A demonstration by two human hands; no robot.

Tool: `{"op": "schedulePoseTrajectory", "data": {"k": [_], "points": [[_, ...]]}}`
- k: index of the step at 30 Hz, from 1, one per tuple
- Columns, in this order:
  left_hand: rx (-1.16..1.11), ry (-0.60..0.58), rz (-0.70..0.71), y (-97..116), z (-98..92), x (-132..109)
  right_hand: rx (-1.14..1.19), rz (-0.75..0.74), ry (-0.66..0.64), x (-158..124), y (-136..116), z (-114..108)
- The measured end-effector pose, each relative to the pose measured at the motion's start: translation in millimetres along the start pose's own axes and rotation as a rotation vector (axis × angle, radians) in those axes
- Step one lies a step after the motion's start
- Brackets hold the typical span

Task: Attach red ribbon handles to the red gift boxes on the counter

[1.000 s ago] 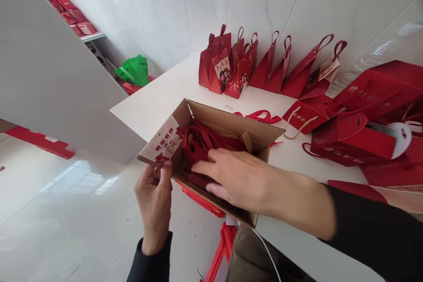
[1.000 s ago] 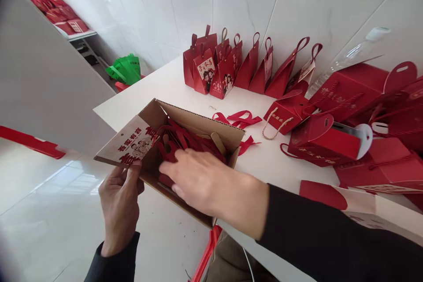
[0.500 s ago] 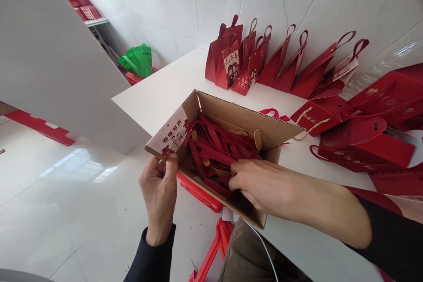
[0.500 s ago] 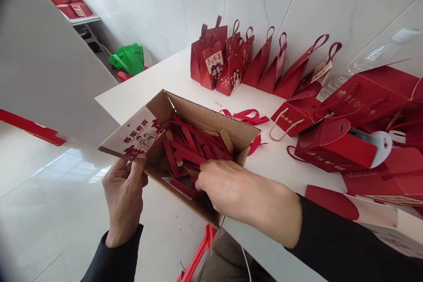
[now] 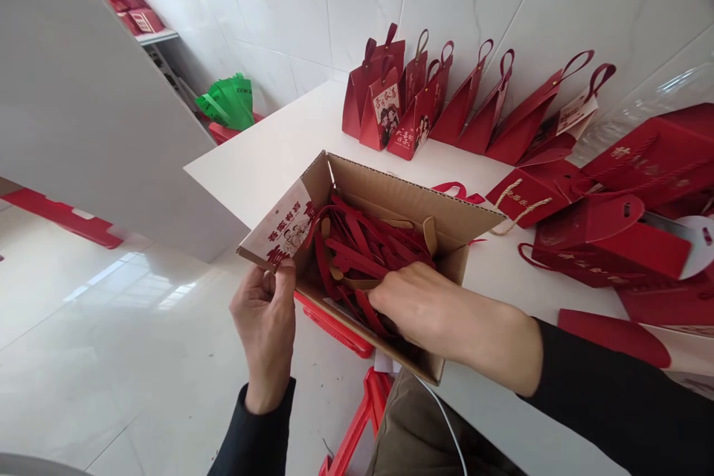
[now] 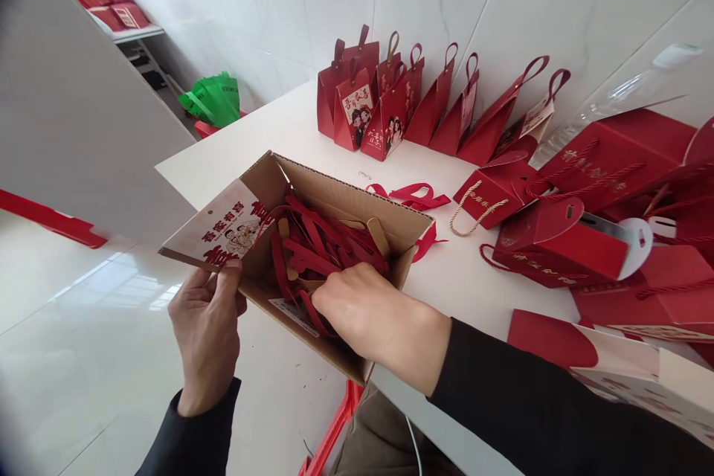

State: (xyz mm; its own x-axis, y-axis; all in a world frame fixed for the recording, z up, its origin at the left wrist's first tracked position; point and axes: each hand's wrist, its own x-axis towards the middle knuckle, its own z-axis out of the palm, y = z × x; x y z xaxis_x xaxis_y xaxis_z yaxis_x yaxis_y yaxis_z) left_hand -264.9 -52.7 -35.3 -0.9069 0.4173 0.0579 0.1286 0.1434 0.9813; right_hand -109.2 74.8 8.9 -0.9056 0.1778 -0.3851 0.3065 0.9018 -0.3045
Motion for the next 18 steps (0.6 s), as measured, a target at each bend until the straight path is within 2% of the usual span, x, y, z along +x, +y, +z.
{"op": "schedulePoseTrajectory", "data": {"k": [5, 10, 16, 18], "points": [[-0.023, -0.010, -0.005, 3, 0.3, -1, 0.055, 0.034, 0.020, -1, -2, -9], [-0.028, -0.024, 0.012, 4, 0.6, 0, 0.259, 0.085, 0.065, -14, 5, -28], [-0.029, -0.026, 0.018, 4, 1.4, 0, 0.483, 0.149, 0.223, -25, 17, -34], [-0.026, -0.021, 0.022, 5, 1.6, 0, 0.625, 0.175, 0.299, -28, 19, -36]]}}
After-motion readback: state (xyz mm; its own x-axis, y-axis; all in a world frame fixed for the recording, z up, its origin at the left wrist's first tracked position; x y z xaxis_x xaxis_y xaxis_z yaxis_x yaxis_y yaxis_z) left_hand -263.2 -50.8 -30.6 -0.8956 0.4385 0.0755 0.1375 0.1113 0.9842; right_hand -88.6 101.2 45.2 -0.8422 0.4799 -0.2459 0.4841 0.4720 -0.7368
